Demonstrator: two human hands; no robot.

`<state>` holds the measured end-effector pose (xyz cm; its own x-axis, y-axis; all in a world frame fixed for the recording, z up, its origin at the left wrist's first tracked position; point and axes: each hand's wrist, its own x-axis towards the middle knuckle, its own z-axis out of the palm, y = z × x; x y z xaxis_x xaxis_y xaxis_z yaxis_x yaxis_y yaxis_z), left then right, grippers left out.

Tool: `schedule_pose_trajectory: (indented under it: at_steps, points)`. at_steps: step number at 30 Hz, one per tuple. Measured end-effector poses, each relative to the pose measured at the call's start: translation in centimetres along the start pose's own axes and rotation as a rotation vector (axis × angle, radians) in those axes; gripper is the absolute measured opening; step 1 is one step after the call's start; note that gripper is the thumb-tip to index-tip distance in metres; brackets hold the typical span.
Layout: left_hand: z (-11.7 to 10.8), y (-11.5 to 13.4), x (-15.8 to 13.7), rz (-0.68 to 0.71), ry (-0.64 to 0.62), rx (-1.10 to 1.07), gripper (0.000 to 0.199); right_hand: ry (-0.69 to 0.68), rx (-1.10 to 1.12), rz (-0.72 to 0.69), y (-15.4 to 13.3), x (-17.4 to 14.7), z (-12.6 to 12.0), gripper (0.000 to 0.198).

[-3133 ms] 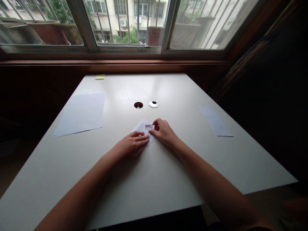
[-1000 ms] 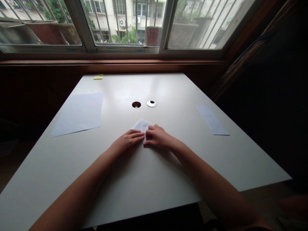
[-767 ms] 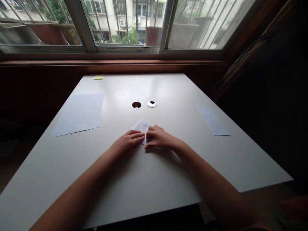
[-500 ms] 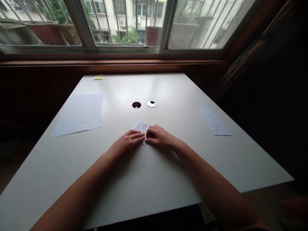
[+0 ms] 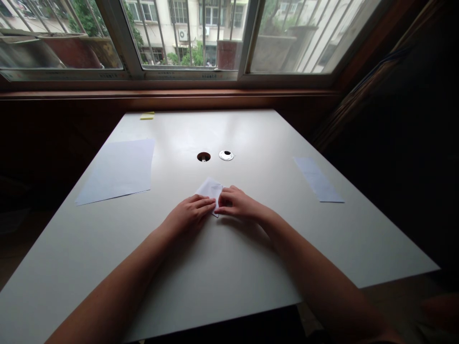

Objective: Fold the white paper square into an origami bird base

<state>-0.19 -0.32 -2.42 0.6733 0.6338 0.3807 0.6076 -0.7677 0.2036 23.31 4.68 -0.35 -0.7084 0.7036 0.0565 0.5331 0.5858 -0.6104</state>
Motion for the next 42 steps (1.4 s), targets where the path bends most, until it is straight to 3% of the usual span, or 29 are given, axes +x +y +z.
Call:
schedule_pose_trajectory:
  at_steps: [4, 7, 10, 19, 25, 33, 42]
  points:
    - [-0.3, -0.1, 0.0, 0.031, -0.012, 0.043, 0.035, 0.168, -0.024, -0.005, 0.7, -0.1, 0.1, 0.010]
    - [-0.5, -0.2, 0.0, 0.071, -0.023, 0.035, 0.032, 0.228, -0.072, -0.031, 1.2, -0.1, 0.3, 0.025]
    - [-0.6, -0.2, 0.1, 0.072, -0.026, 0.028, 0.034, 0.219, -0.112, -0.069, 1.5, -0.1, 0.4, 0.036]
    - [-0.7, -0.3, 0.1, -0.131, -0.019, 0.138, 0.041, 0.219, -0.171, -0.113, 2.1, 0.1, 0.7, 0.037]
    - [-0.9, 0.3, 0.2, -0.201, -0.082, 0.225, 0.042, 0.185, -0.296, -0.022, 1.6, 0.0, 0.8, 0.044]
    - [-1.1, 0.8, 0.4, -0.210, -0.073, 0.272, 0.041, 0.197, -0.465, 0.093, 0.7, 0.2, 0.9, 0.045]
    - [-1.4, 0.5, 0.3, -0.208, -0.103, 0.193, 0.051, 0.232, -0.468, 0.124, 1.2, 0.3, 1.1, 0.043]
